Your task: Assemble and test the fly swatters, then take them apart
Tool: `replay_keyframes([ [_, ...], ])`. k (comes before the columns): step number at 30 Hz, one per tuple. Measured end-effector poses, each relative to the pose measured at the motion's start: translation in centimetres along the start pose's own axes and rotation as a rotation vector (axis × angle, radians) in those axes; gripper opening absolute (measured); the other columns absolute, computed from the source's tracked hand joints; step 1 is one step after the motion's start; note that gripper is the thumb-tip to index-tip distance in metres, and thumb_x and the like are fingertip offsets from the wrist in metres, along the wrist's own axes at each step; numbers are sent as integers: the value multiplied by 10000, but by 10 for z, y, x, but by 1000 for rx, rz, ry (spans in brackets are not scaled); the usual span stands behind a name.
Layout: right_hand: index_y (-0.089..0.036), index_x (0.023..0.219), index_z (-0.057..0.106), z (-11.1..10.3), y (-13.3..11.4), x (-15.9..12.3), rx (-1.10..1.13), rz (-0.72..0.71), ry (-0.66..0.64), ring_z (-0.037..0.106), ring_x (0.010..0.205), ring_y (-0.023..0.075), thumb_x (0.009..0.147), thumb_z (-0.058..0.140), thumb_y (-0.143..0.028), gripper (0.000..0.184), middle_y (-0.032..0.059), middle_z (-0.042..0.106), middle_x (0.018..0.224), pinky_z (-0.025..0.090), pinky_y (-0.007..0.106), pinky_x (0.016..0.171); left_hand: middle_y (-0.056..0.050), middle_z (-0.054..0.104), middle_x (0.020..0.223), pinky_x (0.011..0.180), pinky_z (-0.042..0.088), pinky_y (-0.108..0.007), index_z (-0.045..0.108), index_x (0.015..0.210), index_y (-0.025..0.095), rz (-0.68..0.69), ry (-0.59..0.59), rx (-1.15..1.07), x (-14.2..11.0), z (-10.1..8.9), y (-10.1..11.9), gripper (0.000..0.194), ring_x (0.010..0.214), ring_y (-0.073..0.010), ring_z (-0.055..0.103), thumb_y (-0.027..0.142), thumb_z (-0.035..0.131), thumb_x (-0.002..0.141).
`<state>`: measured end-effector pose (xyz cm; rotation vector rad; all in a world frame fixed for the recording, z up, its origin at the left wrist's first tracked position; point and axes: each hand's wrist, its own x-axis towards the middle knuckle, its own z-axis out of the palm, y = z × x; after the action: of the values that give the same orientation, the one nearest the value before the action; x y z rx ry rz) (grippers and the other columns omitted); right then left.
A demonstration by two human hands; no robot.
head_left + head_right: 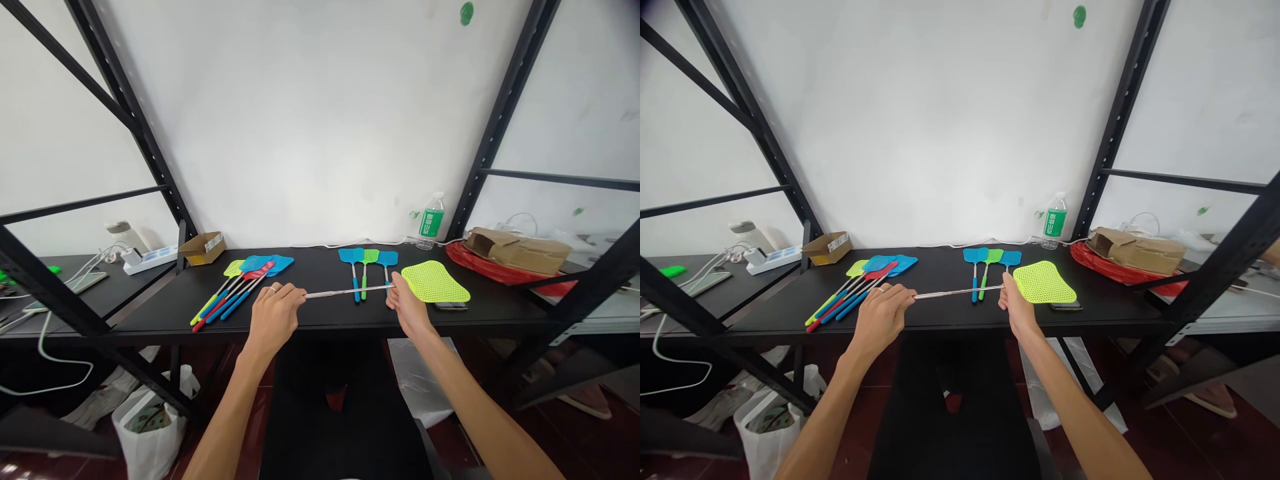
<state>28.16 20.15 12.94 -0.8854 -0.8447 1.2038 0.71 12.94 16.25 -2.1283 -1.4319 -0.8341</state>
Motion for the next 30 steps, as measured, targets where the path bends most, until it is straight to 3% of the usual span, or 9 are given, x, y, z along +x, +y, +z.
replay_keyframes([
  [10, -242, 604, 276, 1, -1, 0, 20, 33, 27, 168, 465, 82, 745, 745, -487, 547, -99, 186, 532, 240, 260, 401, -20, 766, 948, 752, 427, -331, 726, 988, 257, -39, 114, -58, -4, 7, -7, 193, 780, -185, 666, 241, 536, 959],
  [17, -243, 580, 261, -2, 3, 5, -9, 15, 28, 175, 462, 81, 756, 732, -484, 557, -94, 205, 518, 249, 262, 402, -28, 758, 896, 689, 398, -323, 729, 971, 253, -56, 46, -17, -5, 11, -12, 260, 704, -181, 638, 235, 470, 983],
  [30, -230, 593, 316, -14, 4, 16, 43, 40, 62, 174, 469, 72, 737, 756, -436, 507, -100, 207, 535, 245, 236, 407, -18, 775, 931, 782, 424, -348, 740, 968, 255, -87, 114, -95, -9, 15, -33, 190, 815, -205, 682, 230, 553, 943],
])
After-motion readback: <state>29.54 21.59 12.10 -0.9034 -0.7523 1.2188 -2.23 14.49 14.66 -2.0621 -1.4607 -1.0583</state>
